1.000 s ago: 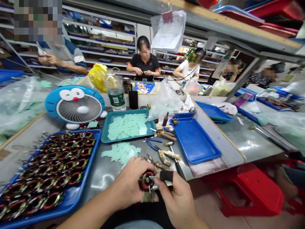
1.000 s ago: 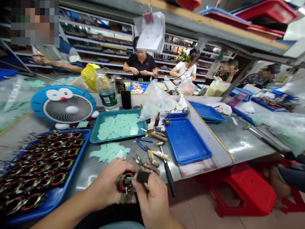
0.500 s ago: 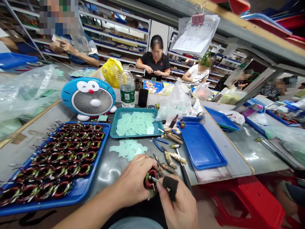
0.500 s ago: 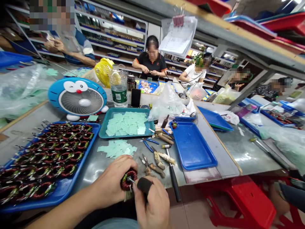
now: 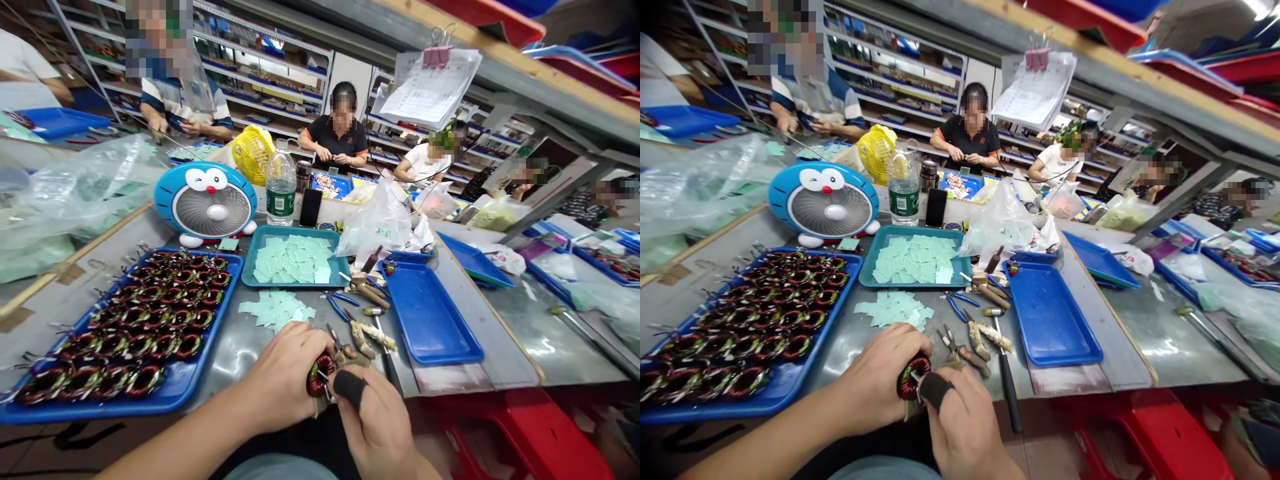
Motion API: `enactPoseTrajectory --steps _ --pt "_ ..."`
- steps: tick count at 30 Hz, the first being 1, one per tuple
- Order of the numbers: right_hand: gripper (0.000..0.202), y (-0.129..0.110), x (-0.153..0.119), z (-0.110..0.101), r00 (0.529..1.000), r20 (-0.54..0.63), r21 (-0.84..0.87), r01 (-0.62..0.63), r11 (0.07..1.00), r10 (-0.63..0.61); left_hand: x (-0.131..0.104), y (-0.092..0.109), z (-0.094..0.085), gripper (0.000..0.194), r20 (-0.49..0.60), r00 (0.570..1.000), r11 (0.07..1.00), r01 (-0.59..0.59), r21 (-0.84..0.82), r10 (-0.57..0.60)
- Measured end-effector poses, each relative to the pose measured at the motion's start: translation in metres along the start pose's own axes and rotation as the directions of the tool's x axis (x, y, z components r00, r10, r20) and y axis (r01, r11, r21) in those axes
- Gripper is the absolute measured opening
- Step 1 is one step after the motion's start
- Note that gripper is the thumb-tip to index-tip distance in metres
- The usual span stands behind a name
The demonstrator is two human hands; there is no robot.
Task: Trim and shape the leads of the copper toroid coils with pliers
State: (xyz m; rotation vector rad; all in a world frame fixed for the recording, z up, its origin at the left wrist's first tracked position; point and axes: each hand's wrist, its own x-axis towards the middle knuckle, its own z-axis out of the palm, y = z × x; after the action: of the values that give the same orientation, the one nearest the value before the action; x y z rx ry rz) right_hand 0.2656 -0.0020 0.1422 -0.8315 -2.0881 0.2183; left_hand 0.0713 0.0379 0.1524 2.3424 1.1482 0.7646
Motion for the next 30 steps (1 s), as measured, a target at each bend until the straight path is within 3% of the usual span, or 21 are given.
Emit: enactPoseTrajectory --steps 7,10,14,18,21,23,25,28,30 --pt "0.037 -0.003 0.006 0.002 0.999 0.012 -0.079 0.033 0.996 -0.032 -0.002 0.001 -0.001 0.028 0.046 0.999 0.996 0.000 0.090 -0.004" --pt "0.037 -0.003 0.003 0.012 0.999 -0.033 -0.053 -0.010 0.999 0.008 -0.003 -0.001 0.000 0.027 0.045 0.999 0.990 -0.015 0.141 0.009" --pt "0.040 -0.001 -0.003 0.024 0.997 -0.077 0.040 -0.021 0.999 0.024 -0.007 -0.003 0.004 0.027 0.045 0.997 0.995 0.066 0.075 -0.070" --pt "0.035 -0.004 -0.008 0.026 0.982 -0.120 0.151 -0.131 0.980 0.149 -0.013 -0.004 0.007 0.029 0.031 0.991 0.991 0.131 -0.028 -0.130" --pt "0.024 -0.007 -0.005 0.020 0.964 -0.019 0.269 -0.251 0.930 0.266 -0.016 -0.004 0.007 0.029 0.030 0.993 0.993 0.118 0.002 -0.118" --pt "0.016 -0.006 -0.002 0.015 0.933 0.092 0.360 -0.356 0.862 0.347 -0.016 -0.005 0.006 0.029 0.034 0.995 0.995 0.096 0.020 -0.097" --pt "0.010 -0.004 0.000 0.012 0.870 0.172 0.451 -0.486 0.749 0.462 -0.016 -0.006 0.004 0.027 0.034 0.995 0.996 0.090 0.005 -0.090" --pt "0.037 -0.001 0.001 0.015 0.732 0.326 0.627 -0.641 0.443 0.598 -0.015 -0.005 0.001 0.025 0.026 0.997 0.997 0.071 -0.033 -0.070" --pt "0.051 0.000 0.001 0.020 0.647 0.464 0.694 -0.690 0.206 0.605 -0.015 -0.004 0.001 0.024 0.016 0.999 0.998 0.050 -0.037 -0.050"
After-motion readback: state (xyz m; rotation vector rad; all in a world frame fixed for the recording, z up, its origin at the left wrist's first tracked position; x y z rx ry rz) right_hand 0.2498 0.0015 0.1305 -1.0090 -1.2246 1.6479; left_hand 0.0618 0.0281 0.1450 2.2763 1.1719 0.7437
